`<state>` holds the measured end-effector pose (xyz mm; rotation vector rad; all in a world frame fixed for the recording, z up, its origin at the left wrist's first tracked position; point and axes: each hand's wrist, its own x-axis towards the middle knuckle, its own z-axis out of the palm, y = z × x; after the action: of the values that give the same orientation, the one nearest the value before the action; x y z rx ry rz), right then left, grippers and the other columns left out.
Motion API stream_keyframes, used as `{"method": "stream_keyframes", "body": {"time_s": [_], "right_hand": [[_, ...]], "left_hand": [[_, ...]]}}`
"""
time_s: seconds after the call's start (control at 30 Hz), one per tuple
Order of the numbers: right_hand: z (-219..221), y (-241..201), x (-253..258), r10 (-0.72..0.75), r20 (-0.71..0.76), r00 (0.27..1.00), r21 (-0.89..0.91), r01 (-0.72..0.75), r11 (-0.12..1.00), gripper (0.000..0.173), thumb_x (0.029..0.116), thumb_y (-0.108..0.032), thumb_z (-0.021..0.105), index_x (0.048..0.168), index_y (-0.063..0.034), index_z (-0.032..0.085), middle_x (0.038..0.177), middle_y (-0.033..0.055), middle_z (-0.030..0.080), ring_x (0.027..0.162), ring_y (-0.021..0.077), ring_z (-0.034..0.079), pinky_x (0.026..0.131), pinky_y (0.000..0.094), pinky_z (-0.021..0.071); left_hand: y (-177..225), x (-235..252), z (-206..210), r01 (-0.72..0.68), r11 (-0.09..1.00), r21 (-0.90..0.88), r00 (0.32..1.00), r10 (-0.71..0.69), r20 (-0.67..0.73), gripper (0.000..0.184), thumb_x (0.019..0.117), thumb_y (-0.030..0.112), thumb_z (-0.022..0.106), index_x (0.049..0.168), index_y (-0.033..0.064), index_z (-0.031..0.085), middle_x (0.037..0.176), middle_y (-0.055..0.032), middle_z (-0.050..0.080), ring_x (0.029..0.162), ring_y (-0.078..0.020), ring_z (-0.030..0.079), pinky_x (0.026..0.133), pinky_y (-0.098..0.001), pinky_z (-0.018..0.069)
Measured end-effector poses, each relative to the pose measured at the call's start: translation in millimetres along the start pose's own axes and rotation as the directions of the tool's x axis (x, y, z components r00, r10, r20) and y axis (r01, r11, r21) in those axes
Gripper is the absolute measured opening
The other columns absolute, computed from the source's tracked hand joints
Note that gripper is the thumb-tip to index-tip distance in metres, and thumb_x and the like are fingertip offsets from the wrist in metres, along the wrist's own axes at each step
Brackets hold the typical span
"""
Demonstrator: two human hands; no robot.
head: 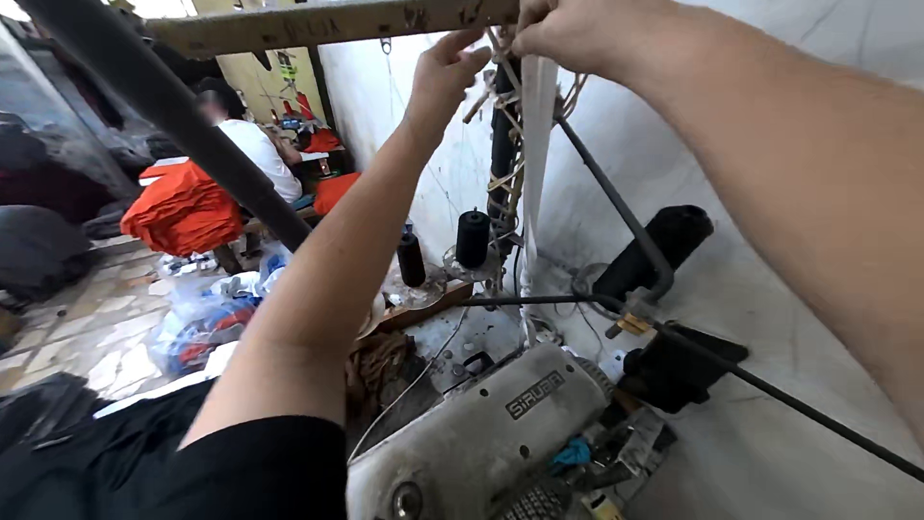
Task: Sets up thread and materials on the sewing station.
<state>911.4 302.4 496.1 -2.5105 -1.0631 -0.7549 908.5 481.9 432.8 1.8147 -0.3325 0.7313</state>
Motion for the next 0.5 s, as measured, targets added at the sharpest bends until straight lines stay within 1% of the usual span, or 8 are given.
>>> {"method": "stream_keyframes", "body": {"time_s": [0.07,0.17,0.27,0.33,0.37,0.43,0.47,0.5], "right_hand": [[-11,-5,-23,-0.02,0.041,0.999,0.007,0.02,1.0,0.026,0.1025,-0.022,0.056,0.109,-0.0042,0.074,0.106,0.0211,0.069,0.105,0.0392,0.063,0.09,0.0659,0.0434],[-31,-11,-72,-0.12,0.025,0.993,-0.049,0.121,0.991,0.029,0.1047,-0.024,0.051,0.1,-0.0042,0.073,0.091,0.0176,0.067,0.09,0.0356,0.064,0.076,0.0618,0.0442],[-51,-8,-135,-0.237,-0.062,0.969,-0.09,0.231,0.969,0.038,0.1048,-0.033,0.044,0.09,-0.0084,0.068,0.076,0.0086,0.059,0.071,0.0264,0.058,0.06,0.0518,0.0404],[-61,-5,-187,-0.284,-0.138,0.949,-0.085,0.275,0.958,0.04,0.1044,-0.036,0.042,0.091,-0.0093,0.068,0.075,0.0054,0.057,0.065,0.0209,0.055,0.055,0.0456,0.0406],[-65,-9,-215,-0.293,-0.173,0.94,-0.077,0.283,0.956,0.039,0.1048,-0.034,0.043,0.09,-0.0076,0.068,0.074,0.0057,0.057,0.064,0.0192,0.053,0.054,0.0423,0.0393],[-64,-27,-275,-0.246,-0.239,0.939,-0.019,0.249,0.968,0.037,0.104,-0.029,0.046,0.091,-0.0029,0.068,0.076,0.0097,0.059,0.063,0.0196,0.053,0.054,0.0402,0.0383],[-55,-36,-303,-0.237,-0.279,0.931,0.008,0.249,0.968,0.037,0.1052,-0.032,0.046,0.092,-0.0049,0.069,0.076,0.0077,0.06,0.063,0.0158,0.053,0.053,0.0353,0.0396],[-41,-47,-328,-0.245,-0.309,0.919,0.033,0.268,0.963,0.038,0.1076,-0.037,0.045,0.095,-0.009,0.068,0.076,0.0042,0.06,0.063,0.0108,0.054,0.054,0.0289,0.0414]], "left_hand": [[-1,-17,-4,-0.04,0.97,0.242,0.999,0.037,0.017,0.045,0.103,0.017,0.057,0.146,0.0025,0.054,0.144,-0.0209,0.055,0.129,-0.0274,0.056,0.107,-0.0407,0.0451],[6,-60,-15,-0.04,0.85,0.525,0.995,-0.012,0.095,0.04,0.1045,0.018,0.054,0.141,0.0011,0.058,0.14,-0.0247,0.056,0.129,-0.0334,0.057,0.109,-0.045,0.0444],[29,-108,-35,0.015,0.731,0.682,0.96,-0.2,0.195,0.03,0.1057,0.02,0.053,0.117,-0.0016,0.07,0.109,-0.0195,0.07,0.098,-0.0288,0.068,0.092,-0.0509,0.0521],[50,-137,-50,0.0,0.663,0.749,0.962,-0.205,0.181,0.032,0.1048,0.027,0.056,0.099,0.0,0.074,0.09,-0.0143,0.072,0.079,-0.0249,0.067,0.077,-0.0518,0.0538],[62,-153,-58,-0.023,0.681,0.732,0.981,-0.126,0.148,0.035,0.1039,0.03,0.058,0.093,0.0004,0.073,0.083,-0.0122,0.07,0.074,-0.023,0.065,0.073,-0.0504,0.0525],[80,-184,-64,-0.119,0.801,0.586,0.993,0.106,0.057,0.038,0.1036,0.035,0.057,0.077,0.0095,0.066,0.065,0.0046,0.058,0.054,-0.0045,0.05,0.054,-0.0278,0.043],[92,-200,-57,-0.12,0.894,0.432,0.993,0.116,0.035,0.038,0.1049,0.031,0.055,0.072,0.0146,0.062,0.06,0.0108,0.056,0.047,0.0018,0.046,0.046,-0.0188,0.0396],[105,-220,-44,-0.044,0.962,0.271,0.997,0.026,0.071,0.04,0.1071,0.029,0.051,0.072,0.0137,0.063,0.059,0.0103,0.06,0.046,0.0017,0.05,0.044,-0.0175,0.0429]]}}
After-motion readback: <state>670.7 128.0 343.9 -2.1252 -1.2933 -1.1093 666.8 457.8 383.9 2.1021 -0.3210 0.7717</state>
